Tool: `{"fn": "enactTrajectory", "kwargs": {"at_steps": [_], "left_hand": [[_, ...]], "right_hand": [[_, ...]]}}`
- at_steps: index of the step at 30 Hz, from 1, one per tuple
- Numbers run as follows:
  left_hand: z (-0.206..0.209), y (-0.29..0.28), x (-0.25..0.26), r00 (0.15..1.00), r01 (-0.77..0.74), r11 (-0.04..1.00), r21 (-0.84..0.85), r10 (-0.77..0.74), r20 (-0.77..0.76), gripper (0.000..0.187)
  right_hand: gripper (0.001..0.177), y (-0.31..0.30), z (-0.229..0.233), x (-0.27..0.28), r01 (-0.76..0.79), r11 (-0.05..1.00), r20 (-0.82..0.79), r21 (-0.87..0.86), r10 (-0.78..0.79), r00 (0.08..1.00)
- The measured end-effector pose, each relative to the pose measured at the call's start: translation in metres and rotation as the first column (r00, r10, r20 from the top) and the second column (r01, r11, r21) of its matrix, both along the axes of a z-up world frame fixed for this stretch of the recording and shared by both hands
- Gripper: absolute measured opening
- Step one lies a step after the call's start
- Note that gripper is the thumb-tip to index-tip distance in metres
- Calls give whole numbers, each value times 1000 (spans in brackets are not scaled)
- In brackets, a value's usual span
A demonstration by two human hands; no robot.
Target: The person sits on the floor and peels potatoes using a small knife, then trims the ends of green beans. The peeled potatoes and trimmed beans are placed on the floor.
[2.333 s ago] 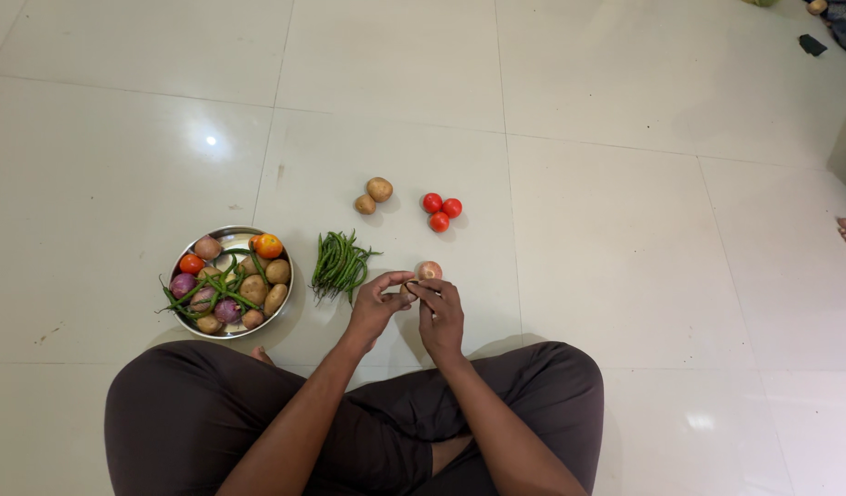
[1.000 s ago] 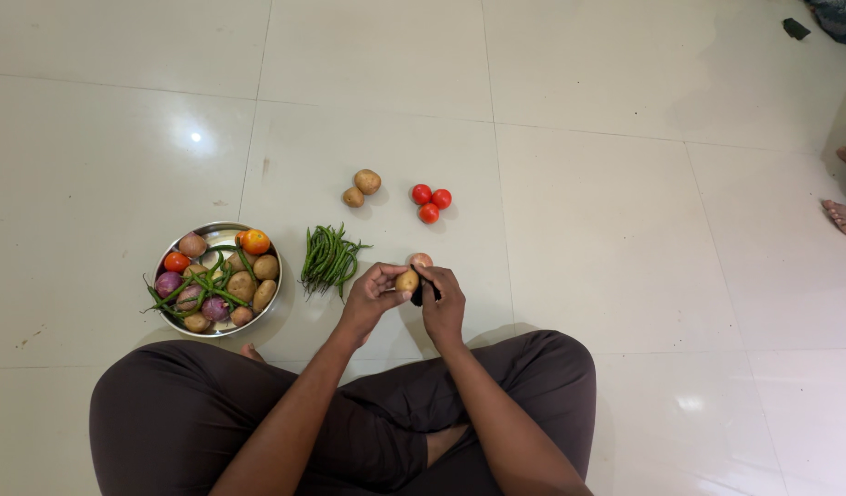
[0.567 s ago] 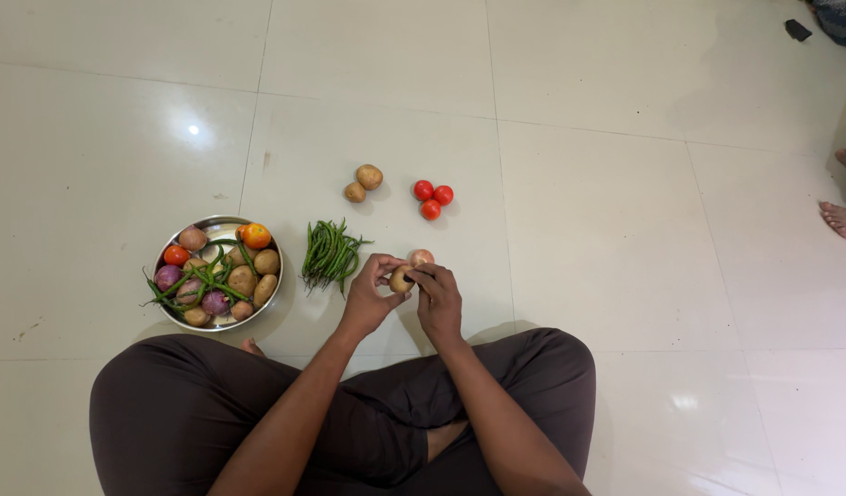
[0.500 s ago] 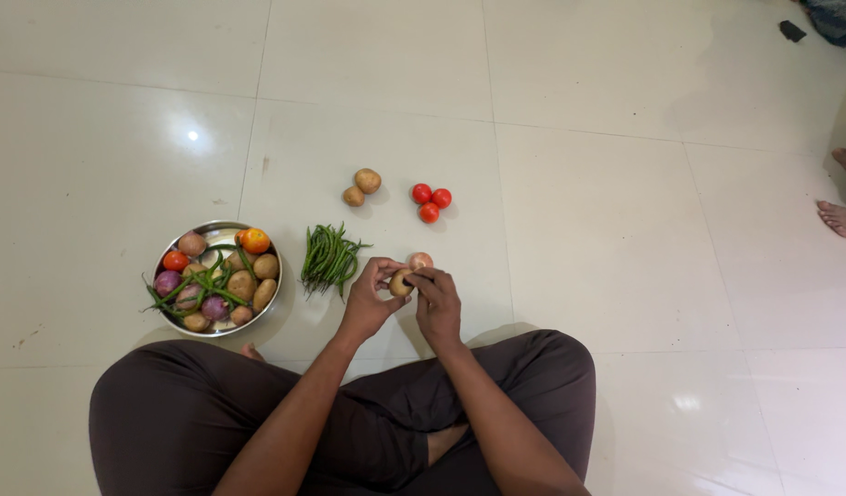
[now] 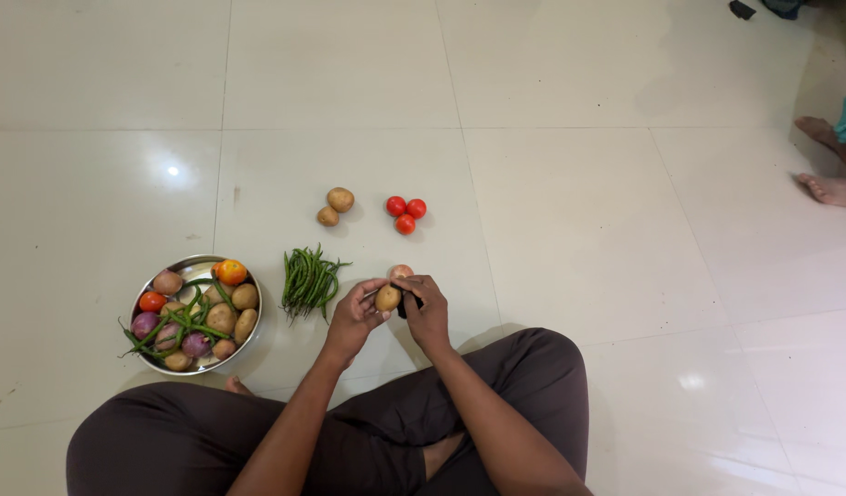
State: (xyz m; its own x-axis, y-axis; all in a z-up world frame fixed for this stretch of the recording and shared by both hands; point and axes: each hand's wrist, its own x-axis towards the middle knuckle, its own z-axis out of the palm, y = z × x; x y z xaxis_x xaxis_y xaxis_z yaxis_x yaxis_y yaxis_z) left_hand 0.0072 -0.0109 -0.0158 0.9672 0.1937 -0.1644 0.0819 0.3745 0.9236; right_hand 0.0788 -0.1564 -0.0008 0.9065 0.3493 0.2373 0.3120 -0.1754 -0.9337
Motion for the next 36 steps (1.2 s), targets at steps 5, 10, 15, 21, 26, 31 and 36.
{"fn": "enactTrajectory", "kwargs": {"at_steps": [5, 10, 15, 21, 26, 31, 36], "left_hand": [[3, 1, 0, 990, -37, 990, 134, 54, -129, 57], [-1, 4, 4, 983, -52, 995, 86, 66, -172, 44], [-6, 4, 2, 988, -52, 994, 92, 65, -142, 45], [4, 0, 1, 988, -36, 993, 110, 51, -144, 56], [2, 2, 1, 975, -74, 985, 157, 105, -198, 56], [-1, 5, 0, 979, -46, 971, 234, 90, -183, 54], [0, 0, 1, 990, 19, 990, 143, 2, -142, 53]], "right_hand": [[35, 2, 1, -5, 6, 999, -36, -36, -8, 999], [31, 6, 3, -16, -1, 993, 191, -117, 23, 981], [34, 7, 1, -11, -4, 991, 150, -137, 24, 988], [34, 4, -4, 4, -65, 992, -86, -112, 55, 995], [34, 4, -2, -12, -65, 976, 223, -208, 112, 968], [38, 6, -10, -17, -39, 974, 324, -222, 111, 939], [38, 2, -17, 7, -78, 994, 103, -74, 85, 991]]}}
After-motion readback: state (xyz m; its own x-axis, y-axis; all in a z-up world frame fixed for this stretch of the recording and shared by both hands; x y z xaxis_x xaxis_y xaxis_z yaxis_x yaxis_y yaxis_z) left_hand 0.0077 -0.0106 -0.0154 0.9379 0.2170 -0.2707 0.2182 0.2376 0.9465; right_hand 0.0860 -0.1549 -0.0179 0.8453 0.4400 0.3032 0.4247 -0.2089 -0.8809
